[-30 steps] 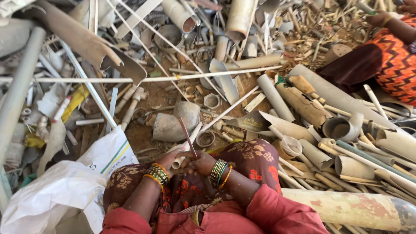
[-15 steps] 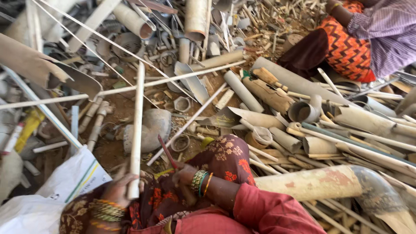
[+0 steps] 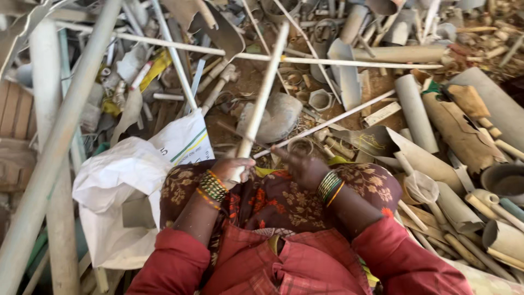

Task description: The person uses a red blade to scrape debris off the surfaces and interiors of various plastic PVC pipes and fittings while sitting amidst a large pile of scrap materials.

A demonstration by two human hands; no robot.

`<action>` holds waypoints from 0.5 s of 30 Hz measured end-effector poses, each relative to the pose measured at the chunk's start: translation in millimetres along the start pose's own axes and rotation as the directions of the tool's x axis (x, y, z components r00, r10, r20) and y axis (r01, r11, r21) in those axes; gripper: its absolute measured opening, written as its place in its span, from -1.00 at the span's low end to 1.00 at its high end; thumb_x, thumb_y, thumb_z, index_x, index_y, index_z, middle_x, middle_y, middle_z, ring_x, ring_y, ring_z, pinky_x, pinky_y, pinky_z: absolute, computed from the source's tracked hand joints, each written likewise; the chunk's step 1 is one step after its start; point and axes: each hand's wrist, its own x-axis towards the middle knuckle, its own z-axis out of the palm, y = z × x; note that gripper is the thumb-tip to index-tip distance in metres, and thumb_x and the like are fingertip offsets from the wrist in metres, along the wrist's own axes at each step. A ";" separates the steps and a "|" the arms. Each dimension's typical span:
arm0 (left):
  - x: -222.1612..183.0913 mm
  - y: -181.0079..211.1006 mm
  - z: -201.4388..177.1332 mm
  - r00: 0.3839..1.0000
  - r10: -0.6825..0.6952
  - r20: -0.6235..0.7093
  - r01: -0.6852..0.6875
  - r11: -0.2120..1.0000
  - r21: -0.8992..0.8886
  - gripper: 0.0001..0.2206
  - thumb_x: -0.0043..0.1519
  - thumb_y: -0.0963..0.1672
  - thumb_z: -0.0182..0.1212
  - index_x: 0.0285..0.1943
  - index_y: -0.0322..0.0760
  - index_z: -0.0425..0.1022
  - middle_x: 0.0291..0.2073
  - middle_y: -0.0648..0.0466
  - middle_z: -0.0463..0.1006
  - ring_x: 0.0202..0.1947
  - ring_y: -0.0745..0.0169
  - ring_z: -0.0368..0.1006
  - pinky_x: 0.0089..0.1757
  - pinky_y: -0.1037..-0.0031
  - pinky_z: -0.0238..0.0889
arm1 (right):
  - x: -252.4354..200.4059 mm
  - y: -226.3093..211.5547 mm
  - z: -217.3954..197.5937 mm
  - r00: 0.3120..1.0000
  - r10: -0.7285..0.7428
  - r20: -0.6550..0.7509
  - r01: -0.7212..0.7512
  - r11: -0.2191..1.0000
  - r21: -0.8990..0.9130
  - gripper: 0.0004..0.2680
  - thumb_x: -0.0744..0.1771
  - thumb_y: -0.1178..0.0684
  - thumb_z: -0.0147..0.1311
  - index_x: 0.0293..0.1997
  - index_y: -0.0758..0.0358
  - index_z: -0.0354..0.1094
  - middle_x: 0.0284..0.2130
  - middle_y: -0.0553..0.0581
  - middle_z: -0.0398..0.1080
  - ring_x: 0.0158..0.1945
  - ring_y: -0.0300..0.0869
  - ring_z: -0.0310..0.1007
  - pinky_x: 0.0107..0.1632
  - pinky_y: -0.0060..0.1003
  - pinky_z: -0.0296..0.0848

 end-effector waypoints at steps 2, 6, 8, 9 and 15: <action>0.5 -3.1 3.5 1.000 -0.009 -0.022 0.009 1.000 0.021 -0.47 0.12 -0.26 0.32 0.27 -0.44 0.23 -0.44 0.05 0.47 -0.66 0.36 0.35 -0.62 0.50 0.24 | 8.6 5.8 11.1 0.998 0.035 0.058 -0.031 0.998 -0.062 -0.53 0.34 0.10 0.00 0.43 -0.14 -0.05 0.12 0.28 0.37 -0.13 0.01 0.54 -0.25 -0.13 0.61; -4.4 2.3 16.0 0.988 -0.016 0.155 -0.017 0.978 0.207 -0.21 0.03 -0.26 0.29 0.53 -0.24 0.07 -0.52 0.07 0.45 -0.75 0.37 0.31 -0.68 0.53 0.20 | 46.8 56.8 -16.8 0.890 0.446 -0.092 -0.450 0.892 -0.028 -0.56 0.45 0.15 -0.31 0.56 -0.23 -0.21 0.31 0.15 0.24 -0.38 -0.02 0.58 -0.42 -0.21 0.60; -1.7 6.5 22.6 0.993 -0.033 0.110 -0.004 0.948 0.317 -0.16 0.03 -0.27 0.30 0.56 -0.23 0.01 -0.51 0.05 0.46 -0.75 0.35 0.31 -0.67 0.50 0.19 | 46.2 72.7 -18.1 0.891 0.436 -0.130 -0.443 0.896 -0.031 -0.55 0.46 0.13 -0.26 0.59 -0.20 -0.20 0.19 0.18 0.32 -0.37 -0.06 0.57 -0.39 -0.24 0.58; -1.7 7.2 25.2 0.995 -0.041 0.087 0.006 0.930 0.369 -0.14 0.03 -0.28 0.31 0.58 -0.22 -0.02 -0.51 0.04 0.47 -0.75 0.34 0.31 -0.66 0.49 0.19 | 49.0 77.2 -13.8 0.893 0.447 -0.039 -0.448 0.884 -0.132 -0.55 0.45 0.13 -0.25 0.58 -0.19 -0.19 0.17 0.19 0.33 -0.37 -0.06 0.56 -0.40 -0.26 0.58; -6.5 15.2 34.8 0.990 0.109 -0.087 -0.025 0.751 0.660 -0.19 -0.01 -0.29 0.24 0.54 -0.20 0.10 -0.47 0.01 0.53 -0.74 0.29 0.32 -0.63 0.46 0.25 | 18.5 53.6 30.1 0.992 0.128 -0.018 -0.128 0.962 -0.241 -0.55 0.41 0.13 -0.19 0.53 -0.13 -0.12 0.05 0.23 0.40 -0.39 -0.10 0.55 -0.45 -0.33 0.56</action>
